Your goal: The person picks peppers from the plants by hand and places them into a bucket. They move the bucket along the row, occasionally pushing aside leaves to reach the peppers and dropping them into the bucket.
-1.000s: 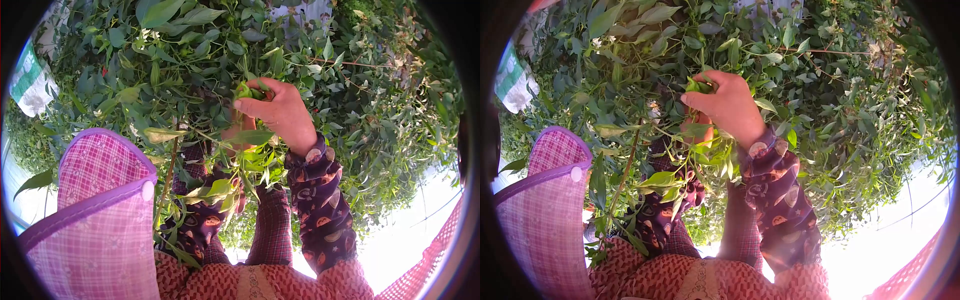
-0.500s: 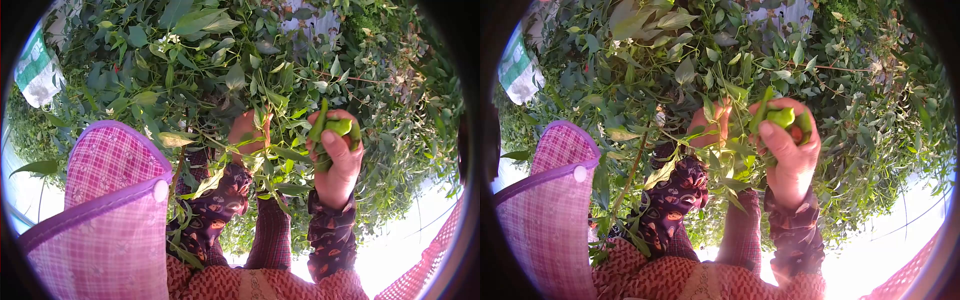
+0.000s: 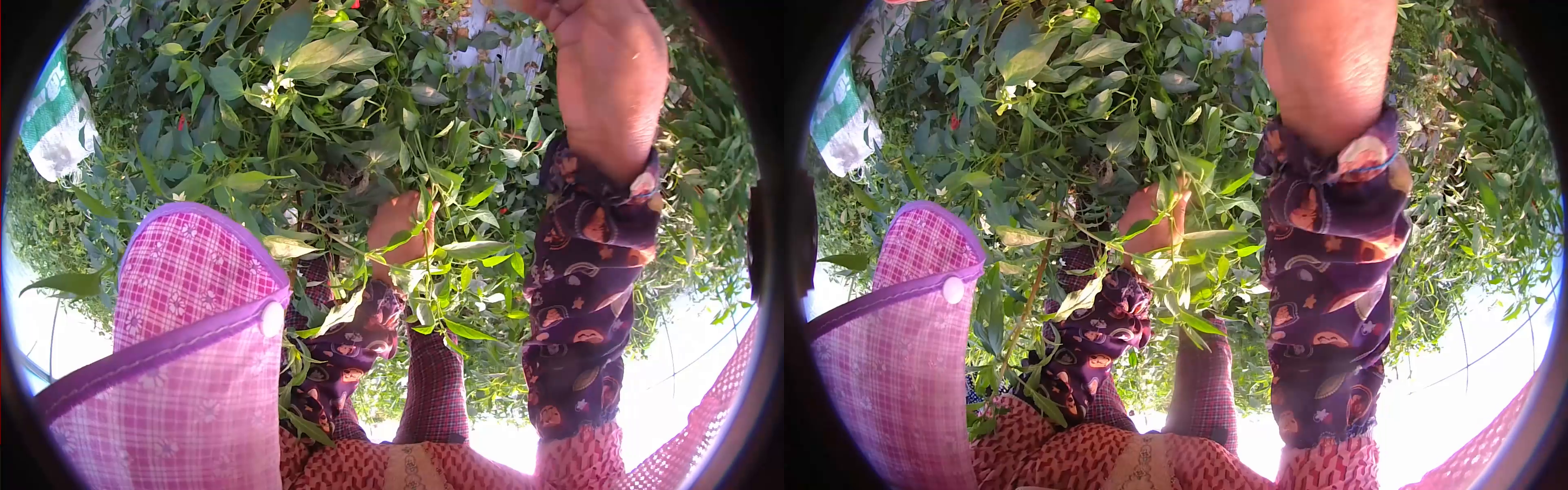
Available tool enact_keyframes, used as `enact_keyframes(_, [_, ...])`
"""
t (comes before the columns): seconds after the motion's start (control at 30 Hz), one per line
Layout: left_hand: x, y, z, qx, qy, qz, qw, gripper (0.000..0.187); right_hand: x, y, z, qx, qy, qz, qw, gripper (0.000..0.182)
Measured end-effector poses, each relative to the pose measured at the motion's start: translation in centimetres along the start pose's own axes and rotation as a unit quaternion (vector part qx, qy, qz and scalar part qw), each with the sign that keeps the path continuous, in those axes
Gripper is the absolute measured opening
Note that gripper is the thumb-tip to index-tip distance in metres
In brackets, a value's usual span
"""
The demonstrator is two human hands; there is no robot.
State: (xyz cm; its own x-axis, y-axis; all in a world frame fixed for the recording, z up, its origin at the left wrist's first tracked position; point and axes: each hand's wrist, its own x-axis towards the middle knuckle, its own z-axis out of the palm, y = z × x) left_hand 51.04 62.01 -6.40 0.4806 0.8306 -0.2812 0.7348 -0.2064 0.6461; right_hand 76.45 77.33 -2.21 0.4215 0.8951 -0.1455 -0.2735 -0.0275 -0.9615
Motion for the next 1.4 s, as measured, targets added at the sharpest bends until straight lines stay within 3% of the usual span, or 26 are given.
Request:
enact_keyframes(0.03, [0.0,0.0,0.0,0.005,-0.017,-0.013,1.000,0.023,-2.8,1.5,2.1,-0.107,0.077,0.122,0.984,0.019])
enact_keyframes(0.07, [0.0,-0.1,0.0,0.007,-0.019,-0.017,1.000,0.023,-4.7,4.5,2.2,-0.201,0.039,0.246,0.947,0.022])
enact_keyframes(0.13, [0.1,-0.2,0.2,-0.036,-0.060,-0.062,0.996,0.022,-8.1,11.7,1.7,-0.376,-0.107,0.291,0.873,0.031])
enact_keyframes(0.17, [-0.5,-1.0,1.1,-0.055,-0.048,-0.046,0.996,0.021,-9.1,12.9,2.7,-0.453,-0.130,0.316,0.824,0.035])
enact_keyframes(0.27, [-0.1,0.4,-0.6,-0.016,-0.139,-0.094,0.986,0.030,-9.9,14.5,4.3,-0.504,-0.088,0.368,0.776,0.040])
enact_keyframes(0.3, [0.1,0.7,-0.6,-0.009,-0.126,-0.093,0.988,0.030,-10.0,14.5,4.1,-0.523,-0.090,0.354,0.770,0.041])
enact_keyframes(0.33, [0.1,0.6,-0.4,-0.008,-0.129,-0.091,0.987,0.030,-10.3,14.5,3.7,-0.521,-0.087,0.356,0.771,0.041])
enact_keyframes(0.4, [0.1,0.6,0.0,-0.050,-0.132,-0.148,0.979,0.027,-11.2,14.9,2.5,-0.436,-0.096,0.323,0.835,0.037])
enact_keyframes(0.43, [0.3,0.6,0.1,-0.051,-0.133,-0.145,0.979,0.027,-11.7,15.0,2.1,-0.437,-0.093,0.322,0.835,0.037])
enact_keyframes(0.5, [0.6,0.4,0.1,-0.038,-0.084,-0.071,0.993,0.018,-13.4,14.2,1.7,-0.222,-0.036,0.219,0.949,0.028])
enact_keyframes(0.53, [0.3,0.1,0.6,-0.036,-0.084,-0.070,0.993,0.018,-14.0,13.4,1.2,-0.221,-0.036,0.218,0.950,0.028])
enact_keyframes(0.6, [-0.6,-0.7,1.6,-0.173,-0.091,-0.141,0.970,0.016,-14.9,11.0,0.3,0.000,0.014,0.459,0.889,0.020])
enact_keyframes(0.67, [0.0,-0.6,0.9,-0.116,-0.125,-0.101,0.980,0.016,-15.5,9.9,-1.0,0.169,0.023,0.434,0.885,0.018])
enact_keyframes(0.7, [0.4,-0.4,0.5,-0.059,-0.158,-0.062,0.984,0.016,-15.1,9.1,-1.3,0.185,0.029,0.407,0.894,0.019])
enact_keyframes(0.8, [0.9,0.3,0.0,-0.098,-0.151,-0.071,0.981,0.016,-11.3,9.6,-1.3,0.159,0.142,0.430,0.878,0.022])
enact_keyframes(0.93, [0.4,-0.2,0.6,-0.154,-0.120,-0.065,0.979,0.016,-5.1,17.9,-0.7,-0.080,0.095,0.428,0.895,0.026])
enact_keyframes(1.0, [1.2,1.1,-0.4,-0.063,-0.137,-0.062,0.987,0.016,-2.6,25.2,-1.3,-0.364,-0.149,0.394,0.831,0.028])
enact_keyframes(1.03, [1.4,1.6,-1.0,-0.090,-0.195,-0.157,0.964,0.019,-2.2,25.1,-0.1,-0.362,-0.147,0.393,0.832,0.028])
enact_keyframes(1.13, [0.5,0.7,-0.8,-0.082,-0.136,-0.119,0.980,0.023,-2.0,25.6,3.4,-0.454,-0.133,0.389,0.791,0.029])
enact_keyframes(1.2, [0.8,0.0,-1.3,-0.093,-0.196,-0.120,0.969,0.026,-3.2,27.1,3.6,-0.414,-0.109,0.421,0.800,0.028])
enact_keyframes(1.23, [1.1,0.3,-1.5,-0.087,-0.201,-0.104,0.970,0.026,-4.9,32.5,1.4,-0.533,-0.263,0.133,0.793,0.025])
enact_keyframes(1.27, [1.3,0.4,-1.5,-0.082,-0.206,-0.087,0.971,0.026,-5.3,30.8,1.9,-0.533,-0.264,0.134,0.793,0.025])
enact_keyframes(1.3, [1.4,0.5,-1.2,-0.078,-0.206,-0.085,0.972,0.024,-6.7,28.9,2.4,-0.311,-0.056,0.305,0.898,0.027])
enact_keyframes(1.33, [1.3,0.3,-1.0,-0.097,-0.203,-0.097,0.970,0.023,-7.3,26.5,2.8,-0.053,0.162,0.434,0.885,0.029])
enact_keyframes(1.37, [0.9,-0.1,-0.6,-0.128,-0.196,-0.118,0.965,0.021,-7.6,25.3,2.5,-0.054,0.160,0.433,0.885,0.029])
enact_keyframes(1.4, [0.4,-0.4,-0.3,-0.188,-0.187,-0.153,0.952,0.020,-7.8,23.9,1.8,0.069,0.205,0.418,0.882,0.022])
